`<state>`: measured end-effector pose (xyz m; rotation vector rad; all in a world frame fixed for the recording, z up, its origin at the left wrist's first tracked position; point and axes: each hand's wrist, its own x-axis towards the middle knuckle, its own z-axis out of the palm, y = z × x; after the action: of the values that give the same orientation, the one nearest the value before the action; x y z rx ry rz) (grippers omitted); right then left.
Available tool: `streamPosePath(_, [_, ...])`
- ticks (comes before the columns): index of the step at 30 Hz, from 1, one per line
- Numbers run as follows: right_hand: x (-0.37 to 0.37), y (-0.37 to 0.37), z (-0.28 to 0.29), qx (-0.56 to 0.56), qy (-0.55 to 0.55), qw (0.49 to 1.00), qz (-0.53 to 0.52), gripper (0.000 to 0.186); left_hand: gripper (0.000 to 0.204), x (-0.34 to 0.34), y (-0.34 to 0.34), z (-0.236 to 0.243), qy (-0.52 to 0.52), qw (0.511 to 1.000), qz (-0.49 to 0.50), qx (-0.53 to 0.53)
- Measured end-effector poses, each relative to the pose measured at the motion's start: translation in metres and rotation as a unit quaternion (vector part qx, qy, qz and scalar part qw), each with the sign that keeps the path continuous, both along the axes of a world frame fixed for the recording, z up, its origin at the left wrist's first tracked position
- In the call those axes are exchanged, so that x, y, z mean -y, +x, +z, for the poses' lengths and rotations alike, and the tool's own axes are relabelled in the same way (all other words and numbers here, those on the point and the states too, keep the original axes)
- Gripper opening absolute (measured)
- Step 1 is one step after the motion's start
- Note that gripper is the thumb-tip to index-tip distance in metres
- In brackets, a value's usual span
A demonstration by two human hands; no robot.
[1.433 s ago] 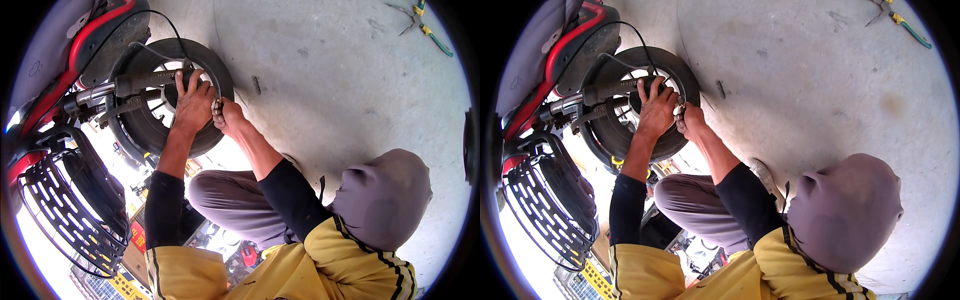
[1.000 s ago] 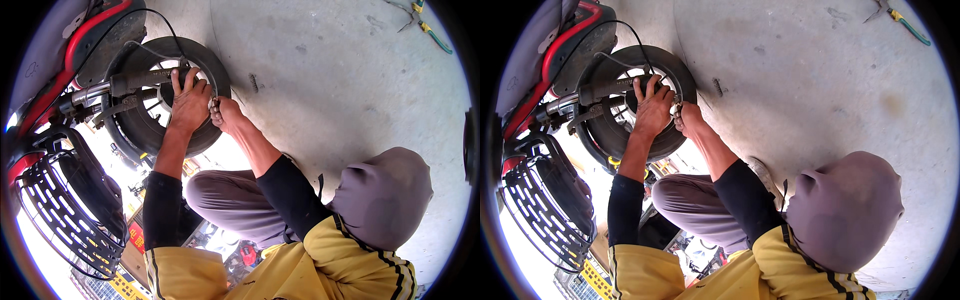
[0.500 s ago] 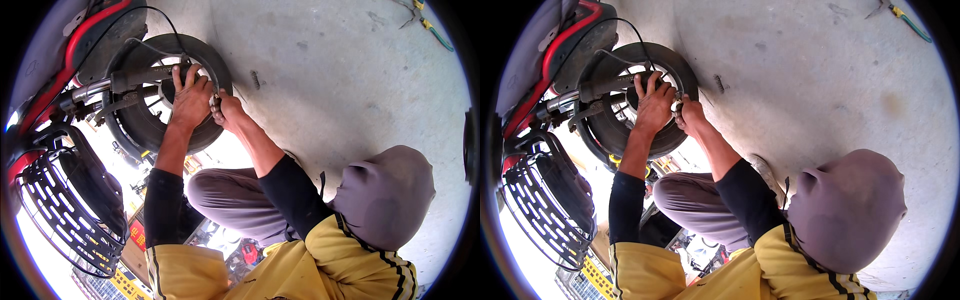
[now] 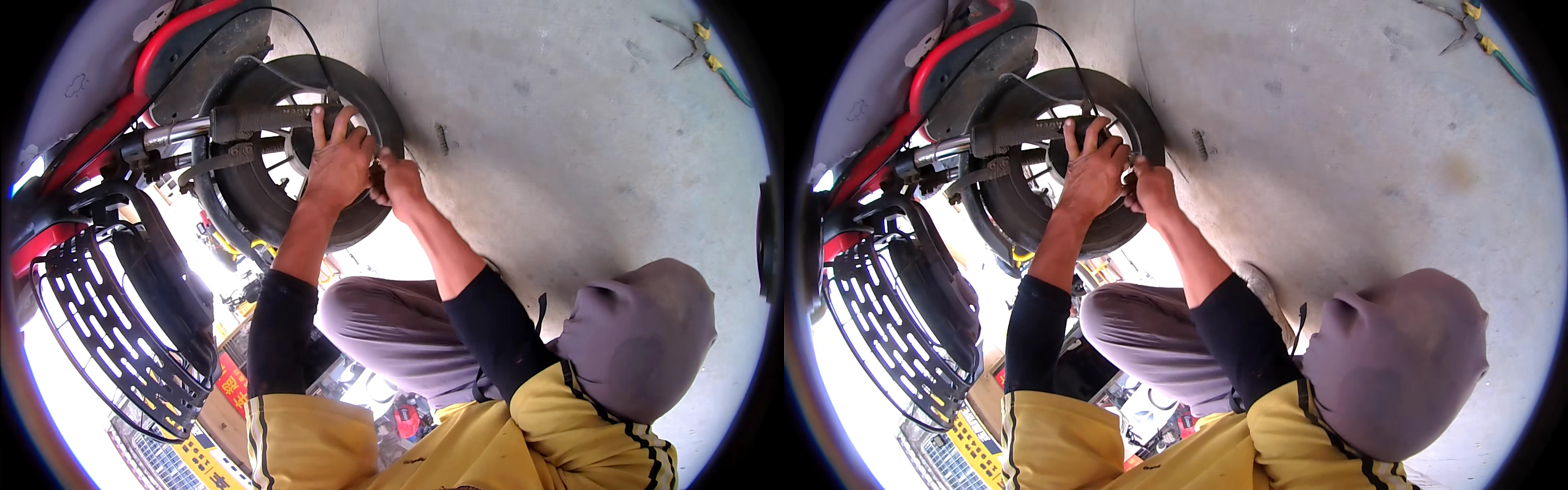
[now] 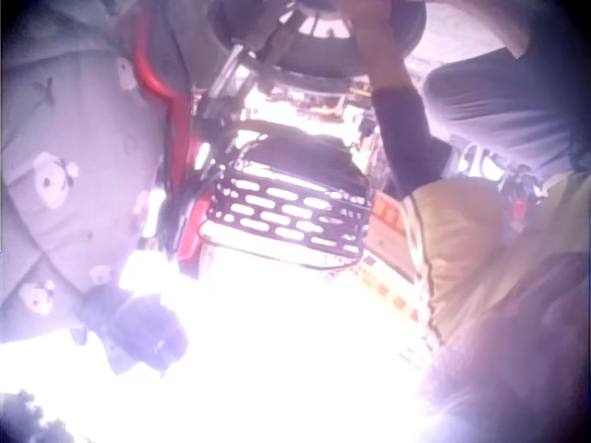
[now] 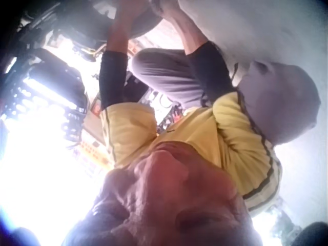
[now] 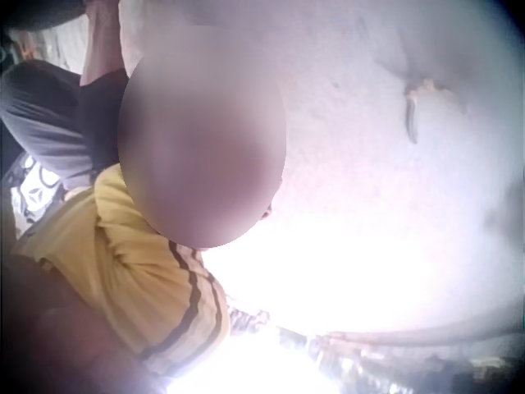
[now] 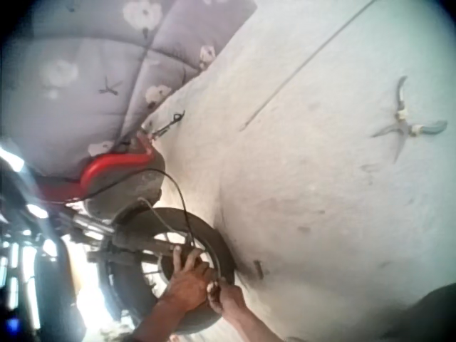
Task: The person adjusts the front wheel brake cable and tightens nuts on the brake assembly of a red electric scooter. They use a wrench to secure the components and test the brake lever to confirm functionality.
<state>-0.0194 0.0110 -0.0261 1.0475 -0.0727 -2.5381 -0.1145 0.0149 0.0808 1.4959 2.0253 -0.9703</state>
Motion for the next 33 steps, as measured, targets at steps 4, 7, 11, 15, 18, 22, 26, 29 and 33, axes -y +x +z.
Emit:
streamPosePath(4, [0.009,-0.002,0.005,0.047,-0.058,0.993,-0.094,0.036,0.032,-0.005,0.001,0.002,-0.027,1.000,-0.009,-0.006])
streamPosePath(7, [0.012,-0.003,-0.005,0.042,-0.132,0.982,-0.126,0.038,0.024,-0.005,0.002,-0.001,-0.014,1.000,-0.012,-0.011])
streamPosePath(11, [0.016,-0.006,-0.018,0.043,-0.308,0.944,-0.113,0.045,0.021,-0.001,0.000,-0.003,-0.010,0.999,-0.031,-0.017])
streamPosePath(15, [0.005,0.005,0.005,0.011,0.019,0.998,-0.061,0.035,0.022,0.002,0.002,0.002,-0.010,1.000,-0.002,-0.010])
streamPosePath(18, [0.008,-0.001,-0.005,0.015,0.013,0.994,-0.112,0.034,0.027,-0.005,-0.002,-0.003,0.017,0.999,-0.040,-0.011])
streamPosePath(22, [0.000,-0.001,-0.006,0.020,-0.188,0.979,-0.070,0.042,0.020,0.003,0.001,-0.002,0.052,0.998,-0.042,-0.011])
streamPosePath(26, [0.001,-0.003,-0.011,0.032,-0.189,0.980,-0.045,0.047,0.018,0.000,-0.001,-0.003,0.024,0.999,-0.041,-0.013])
streamPosePath(29, [-0.001,-0.005,0.005,0.040,0.005,0.998,-0.046,0.047,0.020,0.004,-0.002,-0.004,0.041,0.999,-0.021,-0.005])
streamPosePath(33, [0.015,-0.008,0.000,0.067,-0.073,0.986,-0.137,0.042,0.020,0.001,-0.002,-0.004,0.039,0.998,-0.039,-0.008])
